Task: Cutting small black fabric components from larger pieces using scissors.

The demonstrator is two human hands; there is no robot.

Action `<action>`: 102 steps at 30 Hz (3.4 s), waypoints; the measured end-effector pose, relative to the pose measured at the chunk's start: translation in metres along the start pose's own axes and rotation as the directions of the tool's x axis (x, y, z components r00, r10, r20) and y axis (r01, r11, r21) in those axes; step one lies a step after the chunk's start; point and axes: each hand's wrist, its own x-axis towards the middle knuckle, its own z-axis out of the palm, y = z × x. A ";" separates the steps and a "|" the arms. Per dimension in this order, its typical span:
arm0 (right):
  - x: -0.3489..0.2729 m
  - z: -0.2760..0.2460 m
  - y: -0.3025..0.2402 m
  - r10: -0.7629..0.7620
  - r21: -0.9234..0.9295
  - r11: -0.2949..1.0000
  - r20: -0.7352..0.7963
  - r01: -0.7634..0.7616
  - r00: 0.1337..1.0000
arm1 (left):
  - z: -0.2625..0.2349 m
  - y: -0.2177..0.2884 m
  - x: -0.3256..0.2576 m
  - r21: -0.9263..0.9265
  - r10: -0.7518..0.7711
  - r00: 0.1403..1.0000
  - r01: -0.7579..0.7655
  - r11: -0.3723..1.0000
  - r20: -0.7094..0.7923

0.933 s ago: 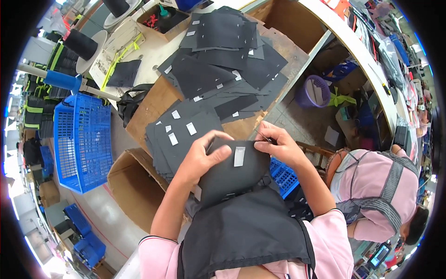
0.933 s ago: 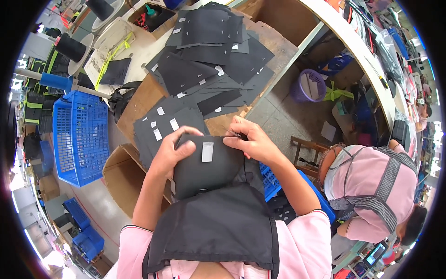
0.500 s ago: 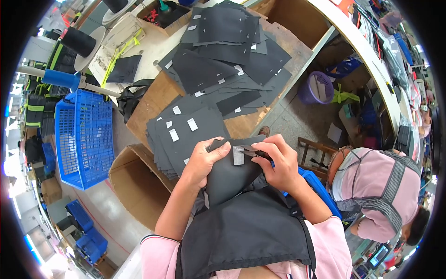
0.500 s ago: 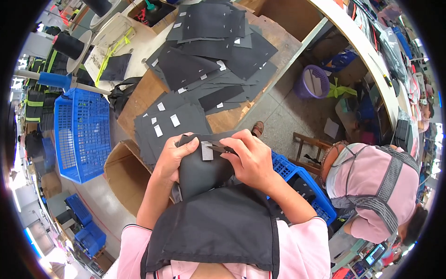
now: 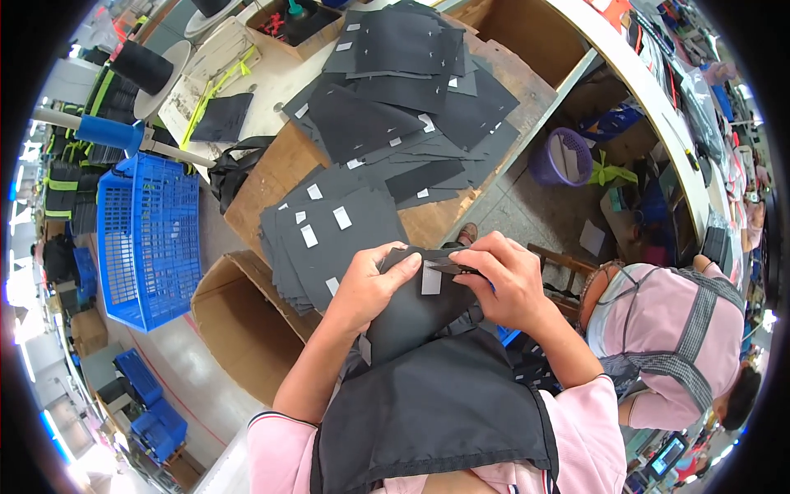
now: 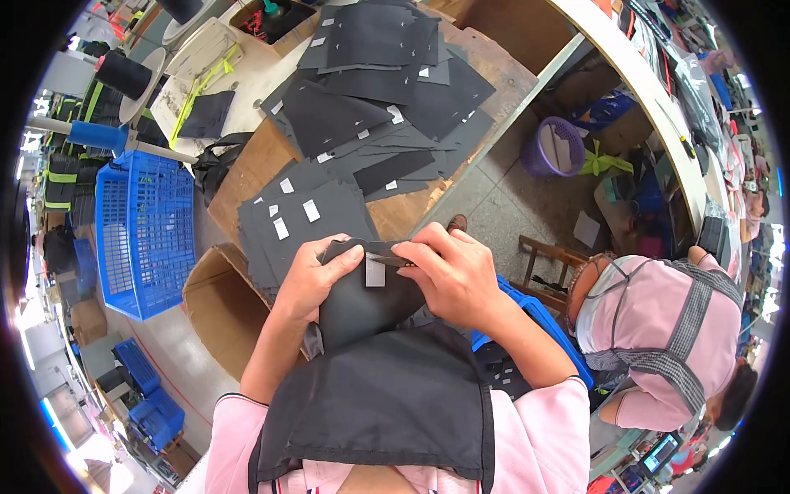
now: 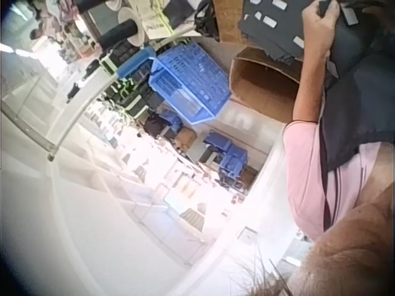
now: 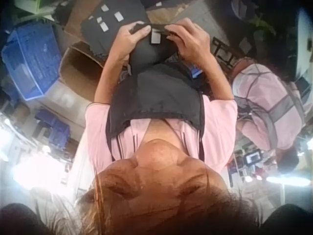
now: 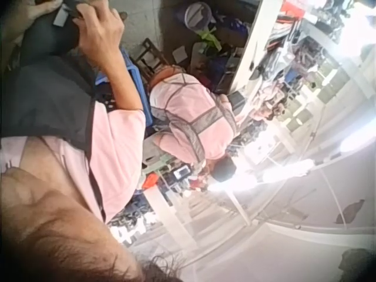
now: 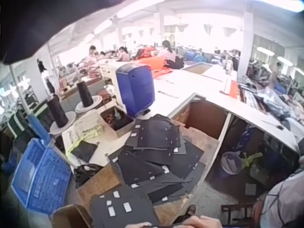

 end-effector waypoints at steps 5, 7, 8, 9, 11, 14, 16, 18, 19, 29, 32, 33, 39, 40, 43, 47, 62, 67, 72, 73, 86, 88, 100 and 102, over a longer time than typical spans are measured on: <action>0.000 -0.004 0.006 -0.096 -0.028 0.995 0.106 0.099 0.990 | -0.002 -0.001 0.001 0.019 -0.002 0.999 0.001 1.000 0.041; -0.003 -0.006 0.008 -0.115 -0.029 0.993 0.081 0.117 0.990 | -0.001 0.000 0.002 0.013 -0.006 0.999 0.006 1.000 0.042; -0.004 -0.006 0.008 -0.132 -0.031 0.990 0.055 0.134 0.990 | -0.001 0.000 0.001 -0.003 -0.015 1.000 0.015 1.000 0.027; -0.004 -0.005 0.008 -0.136 -0.030 0.990 0.057 0.138 0.989 | 0.000 0.001 0.002 -0.020 -0.022 1.000 0.022 1.000 0.008; -0.003 -0.004 0.008 -0.085 0.031 0.996 -0.045 0.087 0.995 | -0.001 0.001 0.004 -0.025 -0.008 1.000 0.008 1.000 0.022; 0.001 -0.002 0.005 -0.074 0.007 0.997 0.023 0.074 0.997 | -0.002 0.003 0.004 -0.017 -0.001 1.000 0.002 1.000 0.031; 0.002 -0.002 0.004 -0.070 -0.002 0.998 0.053 0.070 0.996 | -0.002 0.005 0.004 -0.009 0.002 1.000 -0.002 1.000 0.011; -0.001 -0.005 -0.002 -0.073 0.012 0.997 -0.082 0.074 0.994 | -0.001 0.006 0.002 -0.006 -0.022 0.999 0.022 1.000 -0.032; 0.001 -0.003 -0.003 -0.074 0.011 0.997 -0.082 0.075 0.994 | -0.002 0.006 0.002 -0.006 -0.021 0.999 0.020 1.000 -0.032; -0.030 0.025 -0.001 0.653 0.780 -0.105 0.522 -0.617 0.548 | -0.015 0.012 0.013 -0.324 0.278 0.859 -0.434 0.840 -0.430; -0.032 0.049 -0.002 0.581 0.757 -0.357 0.639 -0.547 0.504 | -0.011 -0.010 0.019 -0.331 0.322 0.786 -0.539 0.775 -0.527; -0.029 0.054 -0.002 0.612 0.768 -0.352 0.621 -0.534 0.489 | -0.008 -0.015 0.016 -0.327 0.325 0.789 -0.537 0.778 -0.522; -0.002 0.043 0.017 0.662 0.859 0.159 0.274 -0.488 0.698 | -0.033 -0.046 0.004 0.585 0.782 0.383 -0.521 0.622 -0.491; 0.000 0.038 0.020 0.661 0.856 0.158 0.278 -0.491 0.697 | -0.035 -0.031 0.000 0.654 0.834 0.368 -0.519 0.551 -0.411; 0.018 0.011 0.005 0.290 0.515 0.717 0.394 -0.471 0.872 | -0.022 0.015 0.000 0.830 0.832 0.545 -0.510 0.226 0.108; 0.024 0.009 -0.001 0.244 0.521 0.732 0.399 -0.438 0.884 | -0.022 0.021 0.005 0.381 0.190 0.937 -0.296 0.876 0.292; -0.021 0.026 -0.022 0.219 0.079 0.974 -0.107 -0.211 0.970 | -0.005 -0.009 -0.003 -0.117 0.021 0.999 -0.024 0.993 -0.027; -0.015 0.025 -0.019 0.160 0.024 0.987 -0.126 -0.158 0.979 | -0.003 -0.012 -0.008 -0.135 0.023 0.999 -0.028 0.990 -0.037; -0.018 0.031 -0.015 0.214 0.099 0.975 -0.162 -0.200 0.963 | -0.002 -0.012 -0.007 -0.143 0.019 0.998 -0.027 0.989 -0.060; -0.019 0.031 -0.014 0.270 0.179 0.955 -0.194 -0.237 0.943 | -0.003 -0.012 -0.007 -0.141 0.011 0.998 -0.020 0.990 -0.068; -0.017 0.025 -0.008 0.360 0.313 0.900 -0.142 -0.303 0.922 | -0.001 -0.013 -0.007 -0.027 0.084 0.993 -0.087 0.996 -0.082; -0.009 0.017 -0.012 0.337 0.318 0.903 -0.105 -0.289 0.936 | -0.001 -0.015 -0.007 0.034 0.112 0.990 -0.109 0.993 -0.091; -0.011 0.021 -0.010 0.056 -0.013 0.998 -0.150 -0.059 0.987 | 0.002 -0.010 -0.008 0.007 0.074 0.994 -0.074 0.997 -0.077; -0.006 0.013 -0.005 0.187 0.119 0.979 -0.194 -0.166 0.963 | 0.000 -0.017 -0.003 0.044 0.127 0.988 -0.123 0.991 -0.090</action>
